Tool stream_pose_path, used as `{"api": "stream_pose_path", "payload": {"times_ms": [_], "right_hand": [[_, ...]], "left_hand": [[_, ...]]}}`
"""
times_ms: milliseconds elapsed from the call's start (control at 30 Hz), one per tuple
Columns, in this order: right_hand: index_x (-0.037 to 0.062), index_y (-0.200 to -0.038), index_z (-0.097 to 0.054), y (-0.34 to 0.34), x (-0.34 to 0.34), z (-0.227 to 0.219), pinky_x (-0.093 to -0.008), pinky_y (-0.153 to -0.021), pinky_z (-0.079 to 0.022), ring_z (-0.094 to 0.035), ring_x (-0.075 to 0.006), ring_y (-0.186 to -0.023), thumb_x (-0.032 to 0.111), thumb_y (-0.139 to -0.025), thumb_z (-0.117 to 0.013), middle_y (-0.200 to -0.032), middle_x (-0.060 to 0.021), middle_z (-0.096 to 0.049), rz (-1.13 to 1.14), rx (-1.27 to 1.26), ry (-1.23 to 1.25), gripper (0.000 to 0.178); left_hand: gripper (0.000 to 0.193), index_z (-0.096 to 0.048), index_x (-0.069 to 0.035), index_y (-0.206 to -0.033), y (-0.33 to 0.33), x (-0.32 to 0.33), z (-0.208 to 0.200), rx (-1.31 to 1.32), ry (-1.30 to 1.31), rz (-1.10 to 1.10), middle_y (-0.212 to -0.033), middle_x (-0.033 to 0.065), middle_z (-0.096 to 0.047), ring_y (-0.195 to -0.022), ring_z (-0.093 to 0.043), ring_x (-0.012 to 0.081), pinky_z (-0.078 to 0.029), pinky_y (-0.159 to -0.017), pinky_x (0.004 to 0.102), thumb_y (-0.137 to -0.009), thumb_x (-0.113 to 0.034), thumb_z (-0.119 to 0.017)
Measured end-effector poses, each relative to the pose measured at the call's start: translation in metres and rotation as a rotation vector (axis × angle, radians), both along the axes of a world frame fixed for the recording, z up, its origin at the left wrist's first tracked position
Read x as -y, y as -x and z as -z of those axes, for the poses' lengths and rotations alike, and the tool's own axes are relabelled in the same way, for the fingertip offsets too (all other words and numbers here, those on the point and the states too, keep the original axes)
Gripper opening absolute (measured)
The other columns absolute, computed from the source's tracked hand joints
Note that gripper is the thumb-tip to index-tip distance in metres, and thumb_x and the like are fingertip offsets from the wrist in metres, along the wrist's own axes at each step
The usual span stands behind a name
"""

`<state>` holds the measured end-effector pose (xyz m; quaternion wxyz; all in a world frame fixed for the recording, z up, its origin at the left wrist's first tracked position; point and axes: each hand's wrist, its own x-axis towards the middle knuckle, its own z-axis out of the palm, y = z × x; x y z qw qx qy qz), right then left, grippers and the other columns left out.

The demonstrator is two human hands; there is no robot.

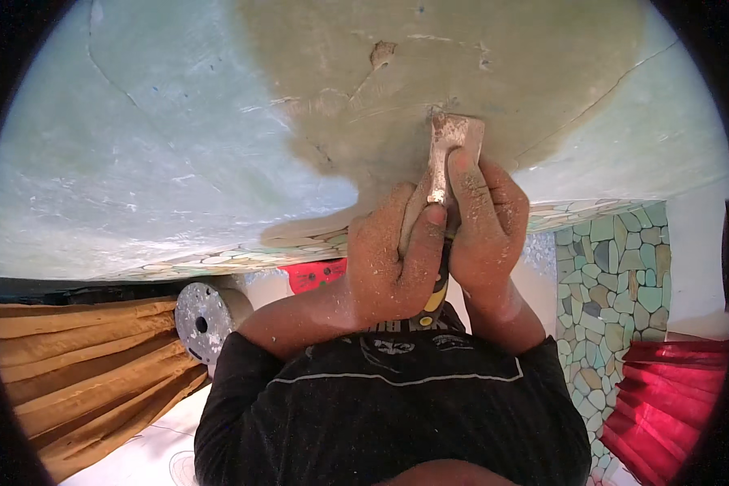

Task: Scraping and filling cracks on a ceiling using a putty knife and sandpaper.

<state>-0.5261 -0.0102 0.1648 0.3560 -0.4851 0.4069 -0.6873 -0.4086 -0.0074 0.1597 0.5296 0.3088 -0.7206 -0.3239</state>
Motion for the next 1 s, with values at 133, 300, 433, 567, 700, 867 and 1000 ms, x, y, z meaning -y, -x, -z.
{"api": "stream_pose_path", "payload": {"times_ms": [133,300,433,567,700,867,1000], "right_hand": [[-0.0033,-0.08,-0.062,-0.003,0.004,0.02,-0.022,-0.05,-0.03,-0.041,-0.0034,-0.063,0.019,-0.099,-0.055,-0.068,0.0034,-0.053,0.038,-0.036,0.006,0.03],[-0.0033,-0.082,-0.064,-0.002,0.005,-0.021,-0.0224,-0.049,-0.031,-0.042,-0.0033,-0.062,0.018,-0.098,-0.056,-0.066,0.0038,-0.054,0.013,0.029,0.028,0.028],[-0.0031,-0.084,-0.065,-0.004,0.007,0.014,-0.0223,-0.05,-0.032,-0.043,-0.0032,-0.063,0.018,-0.098,-0.057,-0.068,0.004,-0.055,0.068,-0.018,0.033,0.026],[-0.0039,-0.083,-0.065,-0.002,0.003,-0.006,-0.0222,-0.053,-0.033,-0.043,-0.0035,-0.065,0.019,-0.099,-0.056,-0.07,0.0041,-0.055,0.11,-0.117,-0.039,0.029],[-0.0035,-0.081,-0.064,-0.005,-0.001,-0.001,-0.0224,-0.053,-0.032,-0.042,-0.0038,-0.064,0.018,-0.099,-0.056,-0.069,0.004,-0.054,0.053,0.022,-0.036,0.029],[-0.0026,-0.078,-0.062,-0.006,0.007,-0.01,-0.0258,-0.051,-0.034,-0.043,-0.0055,-0.062,0.019,-0.098,-0.056,-0.064,-0.0009,-0.054,0.076,-0.043,-0.025,0.03],[-0.0022,-0.075,-0.059,-0.004,-0.001,0.001,-0.0304,-0.049,-0.035,-0.044,-0.0083,-0.059,0.02,-0.098,-0.056,-0.059,-0.0072,-0.053,0.08,-0.058,-0.022,0.032]], "left_hand": [[0.015,-0.056,0.004,-0.101,0.001,0.0,0.02,0.022,0.048,-0.084,-0.074,0.0199,-0.056,-0.062,-0.059,0.0406,-0.044,-0.052,0.0415,-0.095,-0.009,-0.052],[0.015,-0.058,0.003,-0.1,0.0,0.007,-0.016,0.009,0.034,-0.05,-0.072,0.0203,-0.056,-0.06,-0.058,0.039,-0.043,-0.052,0.0415,-0.095,-0.009,-0.051],[0.013,-0.057,0.003,-0.096,0.003,0.003,0.008,-0.03,0.055,-0.053,-0.076,0.0221,-0.057,-0.064,-0.056,0.0409,-0.042,-0.055,0.0425,-0.094,-0.009,-0.052],[0.013,-0.057,0.003,-0.097,0.002,0.003,0.004,-0.027,-0.026,-0.037,-0.079,0.0224,-0.058,-0.067,-0.056,0.0416,-0.043,-0.058,0.0438,-0.093,-0.007,-0.051],[0.015,-0.058,0.003,-0.101,0.002,-0.003,0.007,-0.035,-0.023,-0.041,-0.078,0.0215,-0.057,-0.066,-0.056,0.0413,-0.042,-0.058,0.0429,-0.093,-0.006,-0.05],[0.016,-0.058,0.003,-0.102,0.001,0.008,0.008,-0.008,0.045,-0.057,-0.077,0.0206,-0.056,-0.066,-0.056,0.0396,-0.042,-0.058,0.042,-0.095,-0.009,-0.05],[0.015,-0.058,0.003,-0.1,0.002,-0.003,0.005,-0.075,-0.052,-0.015,-0.078,0.0208,-0.056,-0.066,-0.055,0.0393,-0.042,-0.058,0.0433,-0.095,-0.009,-0.049]]}}
